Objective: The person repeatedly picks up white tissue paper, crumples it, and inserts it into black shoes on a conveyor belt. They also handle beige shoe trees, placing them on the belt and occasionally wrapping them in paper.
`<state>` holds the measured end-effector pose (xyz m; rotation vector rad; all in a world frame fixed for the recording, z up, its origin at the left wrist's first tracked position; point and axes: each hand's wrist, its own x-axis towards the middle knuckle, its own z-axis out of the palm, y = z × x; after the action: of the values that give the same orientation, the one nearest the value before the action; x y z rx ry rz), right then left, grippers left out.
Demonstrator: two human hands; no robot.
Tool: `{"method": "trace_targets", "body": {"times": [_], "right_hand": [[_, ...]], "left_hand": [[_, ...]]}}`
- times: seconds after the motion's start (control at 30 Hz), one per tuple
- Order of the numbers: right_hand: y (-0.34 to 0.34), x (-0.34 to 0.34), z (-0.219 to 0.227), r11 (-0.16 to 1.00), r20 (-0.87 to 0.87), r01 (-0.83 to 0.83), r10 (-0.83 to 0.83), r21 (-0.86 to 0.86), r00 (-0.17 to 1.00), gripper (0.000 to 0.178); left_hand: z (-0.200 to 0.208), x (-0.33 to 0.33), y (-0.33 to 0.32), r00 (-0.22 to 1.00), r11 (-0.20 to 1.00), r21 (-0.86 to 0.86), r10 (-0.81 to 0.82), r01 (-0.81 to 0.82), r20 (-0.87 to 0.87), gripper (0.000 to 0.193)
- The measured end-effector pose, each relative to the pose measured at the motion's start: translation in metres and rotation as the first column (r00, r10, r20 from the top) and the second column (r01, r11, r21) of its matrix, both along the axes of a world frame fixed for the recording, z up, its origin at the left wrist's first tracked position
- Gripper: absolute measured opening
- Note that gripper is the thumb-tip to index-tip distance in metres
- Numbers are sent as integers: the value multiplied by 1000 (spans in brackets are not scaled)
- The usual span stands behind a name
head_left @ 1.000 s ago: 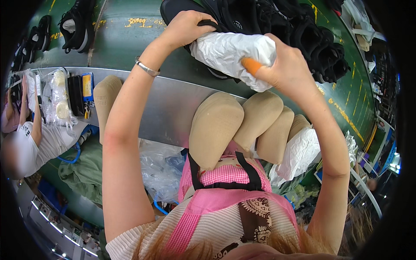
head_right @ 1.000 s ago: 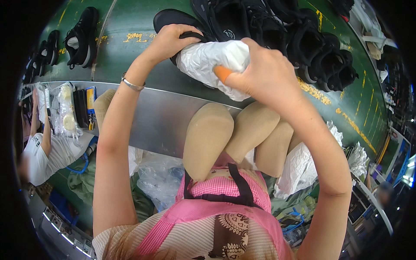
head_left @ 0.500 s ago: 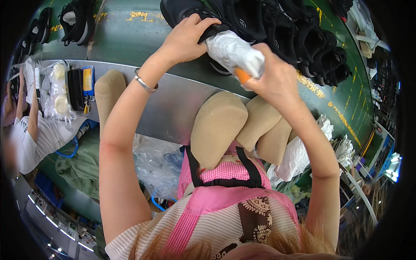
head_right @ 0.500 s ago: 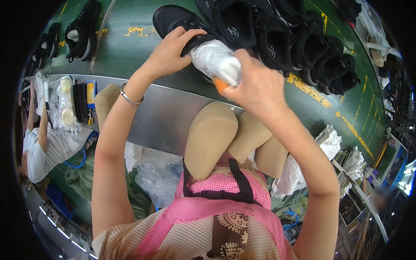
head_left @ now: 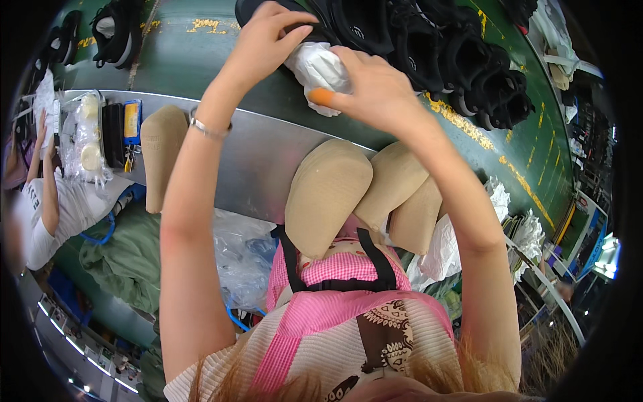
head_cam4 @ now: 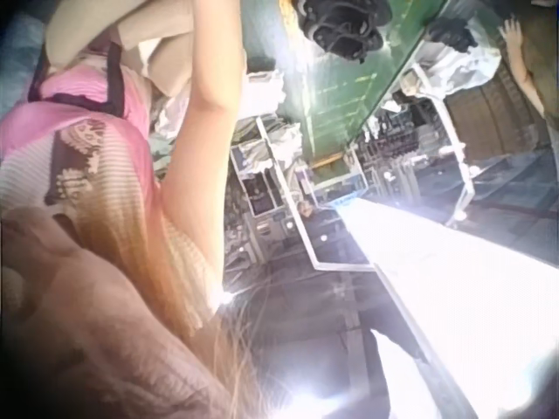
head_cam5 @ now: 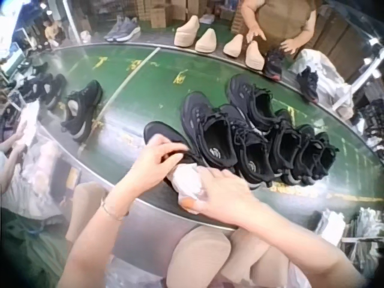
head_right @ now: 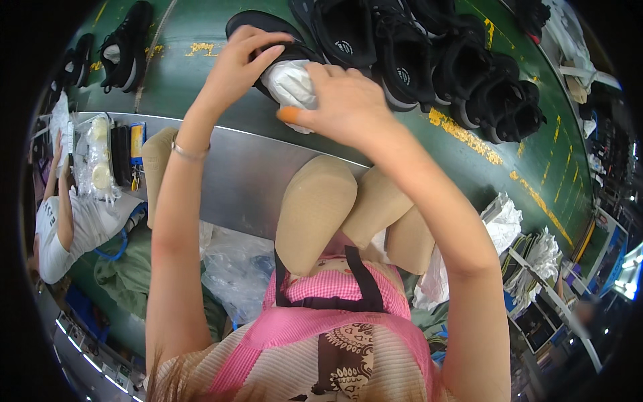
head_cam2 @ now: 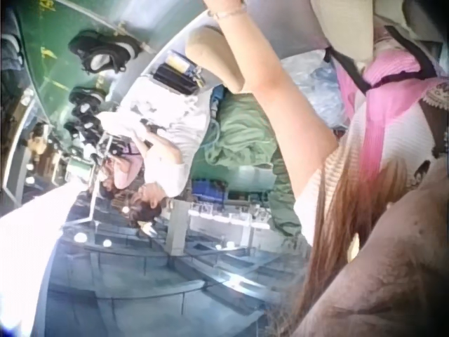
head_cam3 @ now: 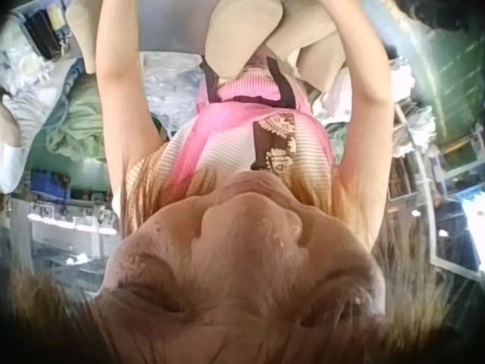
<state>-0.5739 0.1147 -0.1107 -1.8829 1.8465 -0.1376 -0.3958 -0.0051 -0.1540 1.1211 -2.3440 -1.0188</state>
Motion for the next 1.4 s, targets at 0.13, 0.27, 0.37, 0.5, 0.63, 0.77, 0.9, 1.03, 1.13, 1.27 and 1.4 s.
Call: {"method": "trace_targets", "body": {"times": [0.13,0.27,0.37,0.5,0.63,0.77,0.9,1.03,1.13,1.27,1.4], "right_hand": [[-11,-55,-19,998,275,-43,53,-42,960,89],[-46,-53,-42,956,324,-166,82,240,942,99],[-61,-43,-36,947,239,-224,167,232,956,100],[-66,-31,-45,964,164,-236,215,120,963,101],[-73,-28,-66,968,200,-251,251,-28,947,87],[-79,-4,-107,942,102,-119,159,-314,982,53],[-57,14,-109,932,71,76,-54,-354,996,48],[-27,31,-85,969,126,107,-80,-223,989,49],[-31,27,-68,969,226,93,-40,-229,973,63],[-63,30,-72,959,130,-102,140,-266,982,82],[-73,30,-74,946,39,-147,165,-290,986,73]], "left_hand": [[0,30,44,931,920,233,346,-314,-113,97],[-10,10,81,930,749,635,343,-187,-130,119],[-21,-4,79,915,828,511,362,-230,-175,115],[-48,-3,76,901,830,422,428,-364,-64,97],[-31,-3,69,875,706,572,482,-418,45,91],[-55,-13,57,768,744,205,581,-636,271,79],[-40,-23,62,692,730,22,638,-683,337,73],[-42,25,61,832,797,292,419,-529,363,74],[-25,27,57,889,855,312,305,-413,342,66],[-38,6,50,776,727,313,474,-611,415,50],[-52,9,53,720,714,224,529,-664,450,45]]}}
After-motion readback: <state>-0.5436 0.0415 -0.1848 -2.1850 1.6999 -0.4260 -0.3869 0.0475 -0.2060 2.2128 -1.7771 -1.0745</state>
